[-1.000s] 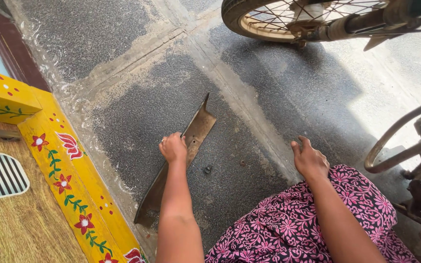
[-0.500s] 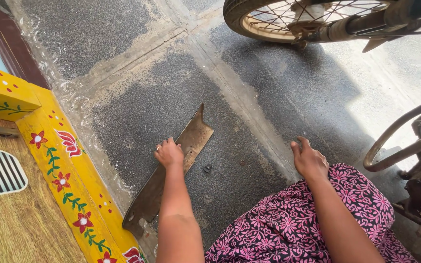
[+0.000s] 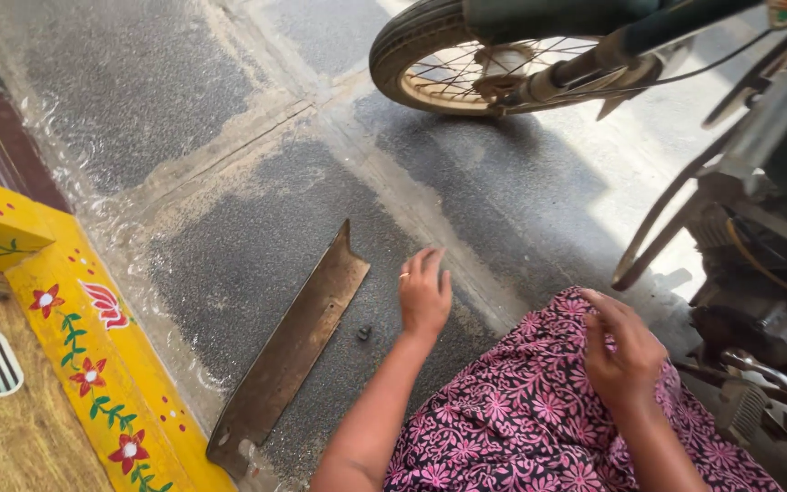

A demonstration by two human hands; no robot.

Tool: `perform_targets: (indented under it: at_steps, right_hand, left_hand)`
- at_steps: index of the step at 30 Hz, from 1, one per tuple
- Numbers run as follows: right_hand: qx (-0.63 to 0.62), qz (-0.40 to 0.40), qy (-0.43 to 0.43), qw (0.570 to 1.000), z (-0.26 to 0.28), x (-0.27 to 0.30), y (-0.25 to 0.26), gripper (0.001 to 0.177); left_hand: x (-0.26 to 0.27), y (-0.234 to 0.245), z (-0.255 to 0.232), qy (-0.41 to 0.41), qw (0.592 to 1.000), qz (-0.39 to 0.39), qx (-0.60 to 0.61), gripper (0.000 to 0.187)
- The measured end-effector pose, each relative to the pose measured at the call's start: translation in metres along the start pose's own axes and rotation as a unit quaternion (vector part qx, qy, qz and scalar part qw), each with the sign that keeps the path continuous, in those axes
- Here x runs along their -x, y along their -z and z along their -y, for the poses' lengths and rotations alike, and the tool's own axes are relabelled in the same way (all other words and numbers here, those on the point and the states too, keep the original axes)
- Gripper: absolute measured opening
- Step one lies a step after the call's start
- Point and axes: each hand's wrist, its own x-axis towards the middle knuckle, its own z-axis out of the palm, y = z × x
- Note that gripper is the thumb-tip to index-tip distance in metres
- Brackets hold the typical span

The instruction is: The person uses a wrench to loosen and remove bolts from the motorcycle's seat area. They then remove the seat and a side panel, placing them on the ground. Finally, the person reaches under the motorcycle to adjust or inspect the wiring and internal components.

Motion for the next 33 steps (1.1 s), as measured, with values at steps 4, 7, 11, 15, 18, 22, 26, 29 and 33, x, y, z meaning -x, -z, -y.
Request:
perform_targets:
  at_steps: [4,7,11,15,18,22,26,29,33]
  right_hand:
    - [0.085,-0.119,0.005,0.989,-0.057,0.042,0.075,0.013]
    - [0.154,-0.156,-0.005,0.976,-0.100,0.079,0.135,0.006]
    - [0.215,-0.224,-0.079,0.947,-0.139,0.122,0.203,0.007]
    - [0.133,-0.328,-0.156,0.922,-0.184,0.175,0.241,0.011]
    - [0.081,-0.371,-0.198,0.904,-0.197,0.205,0.260,0.014]
    - [0.009,-0.398,-0.264,0.879,-0.194,0.226,0.283,0.010]
    - [-0.039,-0.419,-0.315,0.851,-0.197,0.236,0.294,0.012]
    - [-0.067,-0.428,-0.326,0.840,-0.195,0.233,0.293,0.016]
    - [-0.035,-0.385,-0.355,0.851,-0.197,0.224,0.289,0.015]
  left_hand:
    - [-0.031,0.010,-0.095,-0.134,0.983,-0.013,0.122,0.034]
    - [-0.032,0.018,-0.161,-0.230,0.957,0.021,0.178,0.024]
    - [-0.011,0.006,-0.227,-0.306,0.918,0.075,0.239,0.022]
    - [0.014,-0.032,-0.276,-0.292,0.896,0.153,0.298,0.021]
    - [0.022,-0.080,-0.296,-0.175,0.889,0.220,0.363,0.026]
    - [0.010,-0.153,-0.304,-0.049,0.900,0.239,0.361,0.043]
    - [-0.009,-0.188,-0.312,0.075,0.870,0.277,0.401,0.053]
    - [-0.024,-0.230,-0.298,0.161,0.831,0.258,0.467,0.060]
    - [-0.041,-0.242,-0.289,0.289,0.751,0.260,0.534,0.061]
